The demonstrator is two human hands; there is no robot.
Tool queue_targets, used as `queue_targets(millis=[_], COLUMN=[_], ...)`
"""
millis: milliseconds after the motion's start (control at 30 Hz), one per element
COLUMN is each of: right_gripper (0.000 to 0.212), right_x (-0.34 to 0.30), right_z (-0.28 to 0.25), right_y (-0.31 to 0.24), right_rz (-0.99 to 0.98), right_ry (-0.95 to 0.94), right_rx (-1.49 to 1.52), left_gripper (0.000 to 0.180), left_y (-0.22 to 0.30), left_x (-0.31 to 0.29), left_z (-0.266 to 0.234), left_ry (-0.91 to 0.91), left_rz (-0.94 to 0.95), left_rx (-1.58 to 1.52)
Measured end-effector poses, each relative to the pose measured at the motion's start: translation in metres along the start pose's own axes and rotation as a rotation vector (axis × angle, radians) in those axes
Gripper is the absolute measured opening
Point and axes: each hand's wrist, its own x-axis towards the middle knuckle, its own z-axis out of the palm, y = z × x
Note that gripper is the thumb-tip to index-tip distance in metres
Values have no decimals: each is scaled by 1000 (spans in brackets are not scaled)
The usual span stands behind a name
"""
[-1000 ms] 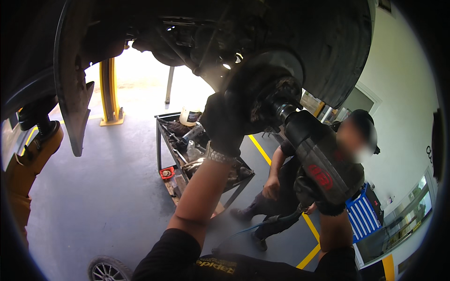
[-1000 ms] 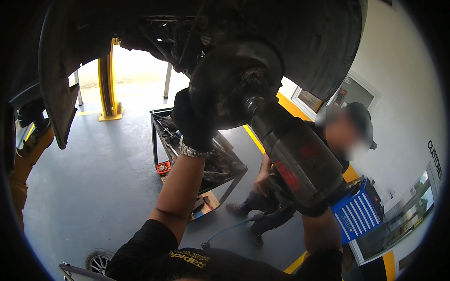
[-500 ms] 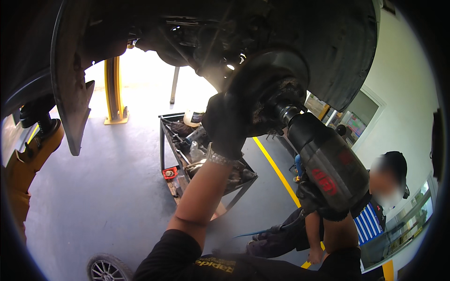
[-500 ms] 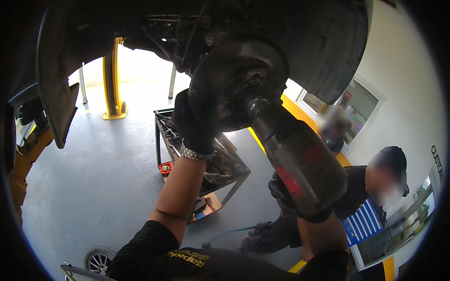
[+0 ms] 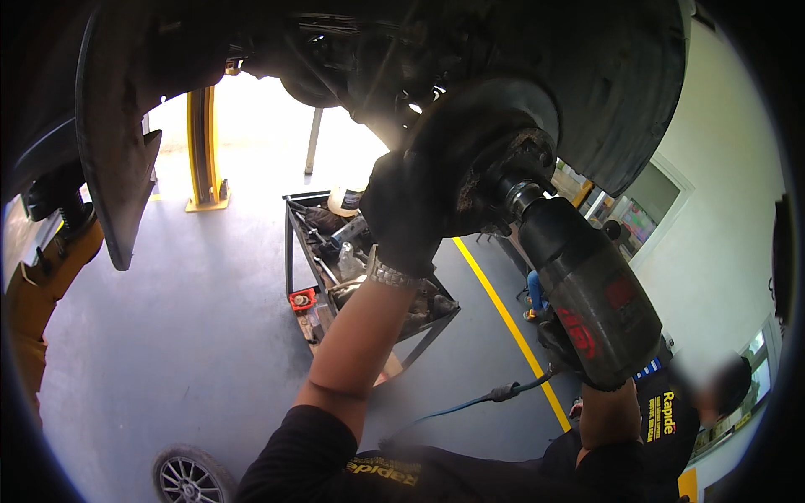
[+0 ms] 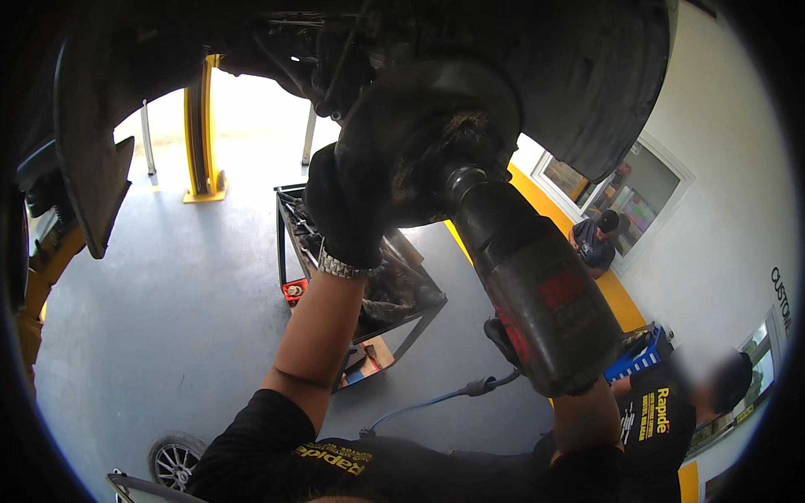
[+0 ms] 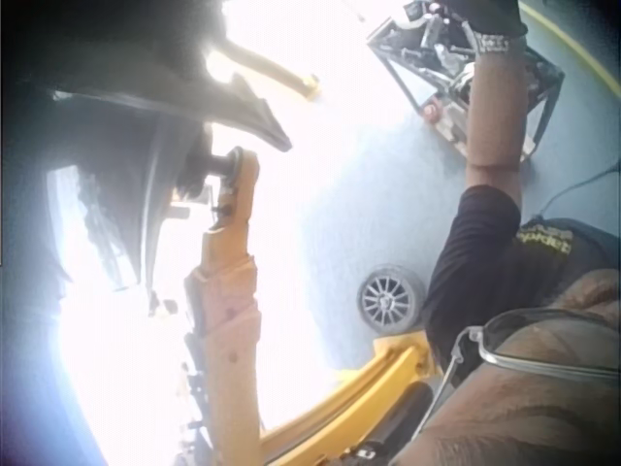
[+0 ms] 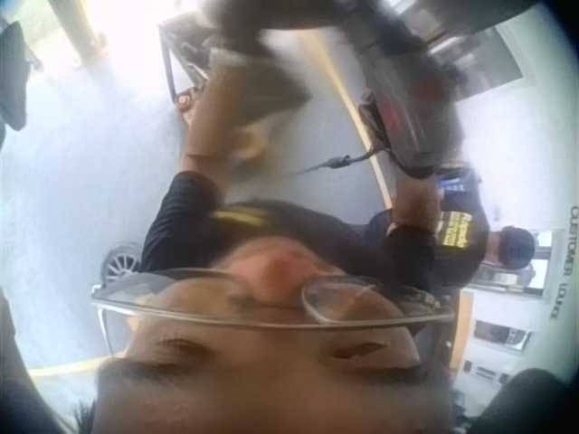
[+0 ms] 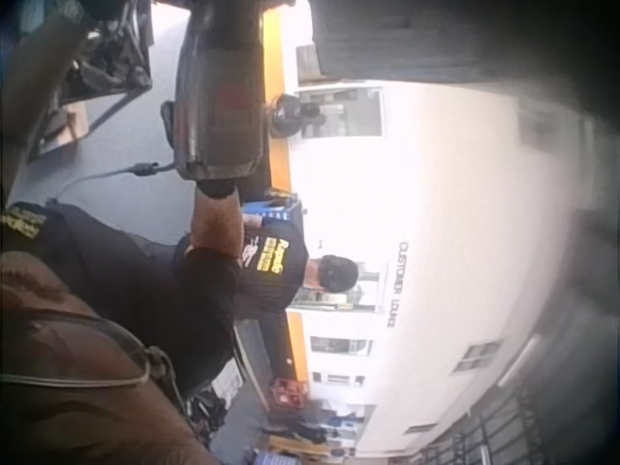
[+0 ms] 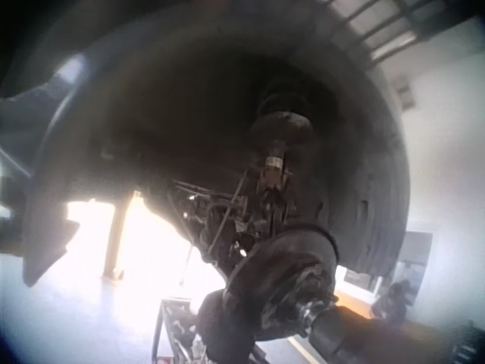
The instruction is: The person works on a vehicle's rear brake assembly while the car is raised on a lift. They use an impact wrench to remove and install bolts on the brake caliper and rotor, then use a wrench to tighten additional fasteners. A coworker is present nearby.
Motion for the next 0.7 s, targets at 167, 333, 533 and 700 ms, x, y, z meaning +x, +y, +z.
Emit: queue_targets(millis=[167, 333, 533, 700], right_gripper=[57, 53, 53, 47], right_x=[3, -9, -15, 4], right_z=[-9, -1, 1, 9], right_y=[3, -4, -6, -13], right_rz=[239, 144, 48, -51], right_ry=[-206, -88, 55, -205], right_rx=[617, 265, -225, -225], left_gripper=[87, 40, 30, 88], left_y=[-2, -2, -4, -10], left_x=[-3, -3, 0, -7], left_z=[-1, -6, -5, 1], left_ry=[-21, -46, -40, 36], left_rz=[-32, 35, -49, 50], left_rx=[5, 52, -7, 20])
